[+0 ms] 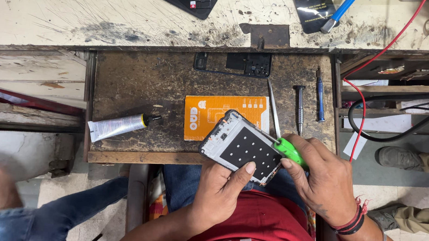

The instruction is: The person pries around the edge of a disassembled smartphone frame with a green-handled pry tool to separate the old screen assembly, working over a repair mat on the bench. They then unbox a new replacement screen from a BOLTEX package and hold the phone's internal midframe while handling the new display.

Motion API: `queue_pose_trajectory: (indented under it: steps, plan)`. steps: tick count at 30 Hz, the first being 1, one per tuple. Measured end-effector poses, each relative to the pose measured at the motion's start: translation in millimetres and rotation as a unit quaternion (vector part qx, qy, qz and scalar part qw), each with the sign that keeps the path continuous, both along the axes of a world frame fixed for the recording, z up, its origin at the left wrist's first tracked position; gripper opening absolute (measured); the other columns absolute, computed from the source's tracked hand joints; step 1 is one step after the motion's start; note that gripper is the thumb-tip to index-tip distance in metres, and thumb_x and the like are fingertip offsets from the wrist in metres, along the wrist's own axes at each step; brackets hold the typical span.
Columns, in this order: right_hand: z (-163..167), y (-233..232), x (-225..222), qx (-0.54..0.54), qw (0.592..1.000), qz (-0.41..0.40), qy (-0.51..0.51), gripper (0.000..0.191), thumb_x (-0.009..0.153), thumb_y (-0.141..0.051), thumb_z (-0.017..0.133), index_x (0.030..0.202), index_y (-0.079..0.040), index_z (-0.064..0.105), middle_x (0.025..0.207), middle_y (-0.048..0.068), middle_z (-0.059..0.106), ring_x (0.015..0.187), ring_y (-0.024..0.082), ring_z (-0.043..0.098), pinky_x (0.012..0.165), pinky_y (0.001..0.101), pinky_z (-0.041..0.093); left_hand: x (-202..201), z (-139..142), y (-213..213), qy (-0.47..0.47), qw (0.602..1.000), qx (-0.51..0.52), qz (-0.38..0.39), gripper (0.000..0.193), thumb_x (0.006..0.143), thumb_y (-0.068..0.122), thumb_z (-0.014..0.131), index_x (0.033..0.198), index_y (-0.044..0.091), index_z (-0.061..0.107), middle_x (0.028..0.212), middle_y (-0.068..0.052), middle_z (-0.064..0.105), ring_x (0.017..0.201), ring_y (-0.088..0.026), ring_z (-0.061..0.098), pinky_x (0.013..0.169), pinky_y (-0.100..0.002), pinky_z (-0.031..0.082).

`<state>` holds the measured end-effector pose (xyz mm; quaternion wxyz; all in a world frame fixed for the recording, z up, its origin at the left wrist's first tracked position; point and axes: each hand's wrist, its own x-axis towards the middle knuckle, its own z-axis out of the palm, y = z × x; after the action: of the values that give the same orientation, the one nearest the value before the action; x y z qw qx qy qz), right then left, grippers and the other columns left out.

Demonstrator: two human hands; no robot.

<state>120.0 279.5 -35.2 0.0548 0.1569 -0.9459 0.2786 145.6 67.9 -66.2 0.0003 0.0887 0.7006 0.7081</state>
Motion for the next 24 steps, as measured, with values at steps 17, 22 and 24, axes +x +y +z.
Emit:
queue_pose_trajectory:
  steps: [17,22,24]
  plan:
    - [0.2,0.9,-1.7,0.001,1.0,0.009,0.007,0.038,0.089,-0.026,0.073,0.122,-0.009,0.068,0.085,0.009,0.068,0.064,0.029,0.068,0.055,0.0406,0.054,3.1,-1.9,0.7,-0.022,1.0,0.012,-0.015,0.018,0.105,0.012,0.062,0.112,-0.002,0.07,0.094,-0.01,0.074,0.08,-0.017,0.069,0.073,-0.032,0.055]
    - [0.7,1.6,-2.0,-0.003,1.0,0.009,0.001,0.037,0.089,-0.026,0.074,0.122,-0.009,0.068,0.083,0.009,0.067,0.063,0.029,0.068,0.055,0.0406,0.054,2.9,-2.9,0.3,-0.015,0.999,0.026,-0.025,0.018,0.106,0.013,0.062,0.111,-0.002,0.07,0.096,-0.01,0.075,0.083,-0.017,0.072,0.075,-0.032,0.056]
    - [0.7,2.8,-2.7,-0.007,1.0,0.02,0.008,0.037,0.089,-0.025,0.073,0.122,-0.009,0.068,0.084,0.009,0.066,0.064,0.03,0.068,0.056,0.0409,0.054,2.8,-3.3,-0.5,-0.025,0.999,0.023,-0.029,0.018,0.105,0.013,0.063,0.111,-0.002,0.071,0.094,-0.01,0.075,0.082,-0.017,0.071,0.074,-0.031,0.056]
